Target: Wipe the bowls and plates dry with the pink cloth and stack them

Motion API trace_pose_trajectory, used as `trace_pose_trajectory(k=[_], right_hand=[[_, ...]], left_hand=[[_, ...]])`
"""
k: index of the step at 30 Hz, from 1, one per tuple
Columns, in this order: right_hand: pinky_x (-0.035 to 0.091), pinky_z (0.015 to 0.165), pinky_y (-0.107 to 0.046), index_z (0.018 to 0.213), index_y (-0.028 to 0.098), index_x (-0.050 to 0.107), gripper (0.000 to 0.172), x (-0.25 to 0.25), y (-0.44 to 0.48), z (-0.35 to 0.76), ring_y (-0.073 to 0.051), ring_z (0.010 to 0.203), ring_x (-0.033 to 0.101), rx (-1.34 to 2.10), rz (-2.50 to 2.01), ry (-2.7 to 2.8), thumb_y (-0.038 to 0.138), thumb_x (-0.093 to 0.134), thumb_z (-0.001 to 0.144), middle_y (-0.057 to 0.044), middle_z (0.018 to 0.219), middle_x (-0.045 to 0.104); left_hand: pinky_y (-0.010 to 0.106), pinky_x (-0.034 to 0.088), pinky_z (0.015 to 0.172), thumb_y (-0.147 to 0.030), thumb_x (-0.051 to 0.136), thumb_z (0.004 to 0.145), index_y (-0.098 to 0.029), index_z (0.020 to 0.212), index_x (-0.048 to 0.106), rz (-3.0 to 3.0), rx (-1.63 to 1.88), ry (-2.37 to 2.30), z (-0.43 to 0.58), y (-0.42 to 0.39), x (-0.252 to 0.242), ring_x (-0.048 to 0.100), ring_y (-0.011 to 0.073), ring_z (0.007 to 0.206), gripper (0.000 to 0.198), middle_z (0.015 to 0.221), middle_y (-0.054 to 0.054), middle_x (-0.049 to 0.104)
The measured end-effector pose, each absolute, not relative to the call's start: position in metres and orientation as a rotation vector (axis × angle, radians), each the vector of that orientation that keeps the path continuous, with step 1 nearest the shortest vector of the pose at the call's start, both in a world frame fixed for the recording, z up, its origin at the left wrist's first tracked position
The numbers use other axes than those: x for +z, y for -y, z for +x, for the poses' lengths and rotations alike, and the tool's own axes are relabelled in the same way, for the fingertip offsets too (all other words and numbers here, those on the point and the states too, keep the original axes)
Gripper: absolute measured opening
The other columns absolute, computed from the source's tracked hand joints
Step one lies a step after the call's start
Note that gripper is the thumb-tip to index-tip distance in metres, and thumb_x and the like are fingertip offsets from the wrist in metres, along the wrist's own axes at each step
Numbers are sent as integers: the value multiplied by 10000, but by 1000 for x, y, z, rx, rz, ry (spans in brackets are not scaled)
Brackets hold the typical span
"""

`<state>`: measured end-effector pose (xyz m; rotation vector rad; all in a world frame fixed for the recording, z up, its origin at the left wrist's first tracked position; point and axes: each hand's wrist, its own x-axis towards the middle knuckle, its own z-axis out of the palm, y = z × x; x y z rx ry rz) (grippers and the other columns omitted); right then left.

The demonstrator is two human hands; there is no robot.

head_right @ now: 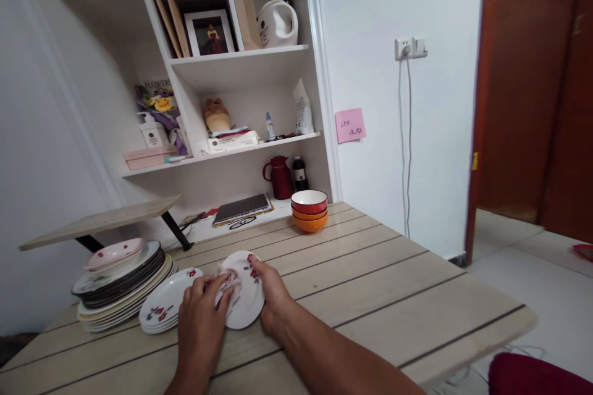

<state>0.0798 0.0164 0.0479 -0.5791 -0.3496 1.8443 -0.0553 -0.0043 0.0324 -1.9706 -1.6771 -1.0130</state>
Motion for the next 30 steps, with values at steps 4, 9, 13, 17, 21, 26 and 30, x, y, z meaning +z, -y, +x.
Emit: trace_pose_trajectory(k=[4, 9, 13, 17, 21, 26, 30], right_hand=[[533, 599, -287, 872, 136, 660, 274, 57, -17, 91, -187, 570, 689, 1821, -549, 316, 401, 595, 899, -62, 682, 748], [457, 493, -235, 817, 119, 654, 310, 62, -15, 94, -150, 489, 636, 1882, -509, 346, 396, 562, 920, -65, 672, 739], [490, 581, -237, 861, 93, 680, 278, 53, -13, 84, -158, 591, 678, 1921, -462, 435, 355, 603, 905, -80, 734, 756], [511, 650, -256, 915, 82, 706, 290, 44, -12, 75, -162, 605, 685, 1929, -505, 446, 353, 602, 908, -76, 734, 762], [520, 677, -287, 934, 96, 710, 283, 41, -14, 73, -178, 574, 680, 1893, -600, 421, 358, 609, 897, -70, 691, 759], [521, 649, -291, 894, 122, 691, 301, 49, -19, 87, -186, 591, 682, 1868, -540, 393, 411, 608, 890, -69, 704, 755], [485, 568, -253, 828, 129, 672, 320, 56, -18, 94, -160, 553, 653, 1877, -503, 376, 420, 569, 914, -58, 707, 748]], left_hand=[[408, 488, 847, -188, 619, 859, -274, 1086, 732, -2117, -1054, 1494, -51, 5, 29, 568, 254, 959, 267, 1031, 71, 627], [404, 499, 825, -140, 654, 831, -268, 1069, 731, -2198, -1089, 1265, -37, 9, 27, 580, 252, 957, 282, 1044, 69, 638], [399, 495, 832, -134, 672, 818, -285, 1059, 735, -2184, -1110, 1277, -35, 12, 31, 582, 251, 969, 291, 1031, 60, 634], [403, 485, 796, -202, 667, 846, -278, 1070, 741, -1944, -1129, 1579, -44, 7, 36, 588, 267, 954, 248, 1031, 77, 633], [396, 475, 763, -220, 643, 868, -271, 1052, 750, -1849, -1053, 1740, -56, 4, 36, 587, 273, 934, 219, 1045, 90, 635], [408, 478, 822, -189, 664, 842, -280, 1054, 745, -1991, -1080, 1555, -51, 8, 31, 573, 269, 968, 245, 1036, 78, 630], [403, 478, 842, -150, 648, 838, -293, 1065, 733, -2143, -1093, 1331, -34, 14, 29, 572, 253, 980, 282, 1056, 67, 636]])
